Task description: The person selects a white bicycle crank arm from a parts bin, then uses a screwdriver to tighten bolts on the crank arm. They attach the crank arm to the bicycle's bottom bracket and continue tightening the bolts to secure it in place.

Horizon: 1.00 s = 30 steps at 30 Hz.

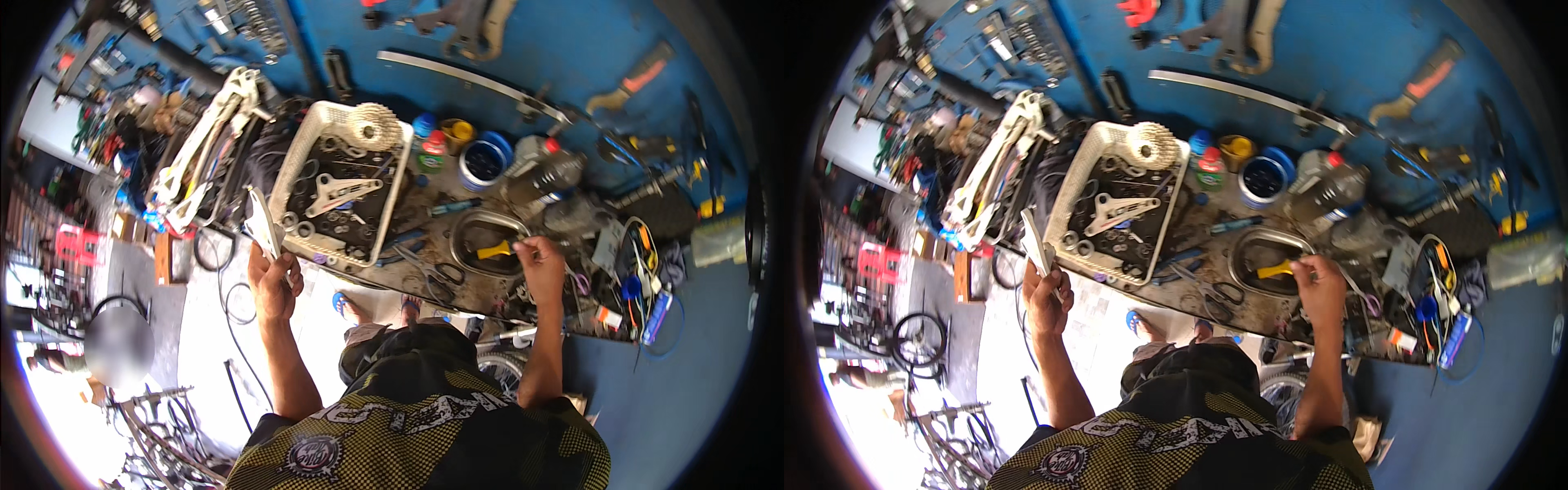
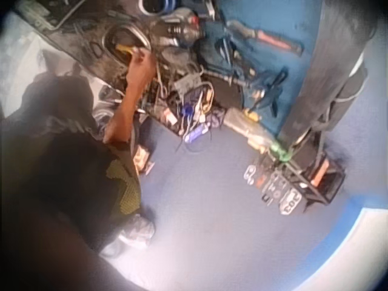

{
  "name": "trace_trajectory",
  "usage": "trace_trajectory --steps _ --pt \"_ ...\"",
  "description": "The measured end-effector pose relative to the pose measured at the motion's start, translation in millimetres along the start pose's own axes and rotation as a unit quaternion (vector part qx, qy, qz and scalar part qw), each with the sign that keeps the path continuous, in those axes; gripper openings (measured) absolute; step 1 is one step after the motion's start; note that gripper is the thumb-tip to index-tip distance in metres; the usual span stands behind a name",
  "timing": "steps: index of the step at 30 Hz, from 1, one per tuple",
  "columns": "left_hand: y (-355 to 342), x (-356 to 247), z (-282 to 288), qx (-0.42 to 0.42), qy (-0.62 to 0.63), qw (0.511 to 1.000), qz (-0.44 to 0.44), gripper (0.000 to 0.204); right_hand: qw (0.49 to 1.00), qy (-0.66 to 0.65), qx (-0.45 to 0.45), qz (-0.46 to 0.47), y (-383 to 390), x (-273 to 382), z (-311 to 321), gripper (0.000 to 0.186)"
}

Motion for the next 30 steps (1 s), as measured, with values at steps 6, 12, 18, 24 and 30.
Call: trace_trajectory --steps 6,12,18,24,30 --pt "27.2 -53.2 66.3 -0.083 0.005 0.994 -0.074 0.041 0.986 -0.028 0.096 0.132 -31.5 125.5 -65.3 0.024" --pt "70.9 -79.6 147.1 -0.168 0.021 0.980 -0.105 0.046 0.969 -0.110 0.111 0.190 -53.9 217.3 -100.4 0.017" --pt "91.5 -99.4 207.5 -0.226 0.033 0.966 -0.124 0.036 0.970 -0.058 0.166 0.167 -65.1 270.4 -124.8 0.017" --pt "74.5 -126.3 237.1 -0.221 0.028 0.967 -0.127 0.036 0.928 -0.111 0.106 0.338 -39.2 384.4 -150.1 0.014" --pt "52.4 -141.5 259.1 -0.200 0.050 0.972 -0.114 0.038 0.858 0.029 0.281 0.428 50.6 477.1 -295.5 0.036"
Point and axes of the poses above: each hand's wrist, its own y-axis away from the middle knuckle, its own z-axis out of the back of the hand, x = y × z, the point moved 8 cm from there along -y, towards the middle knuckle, and after that the axes turned 12 degrees about y, right-handed, at the moved point
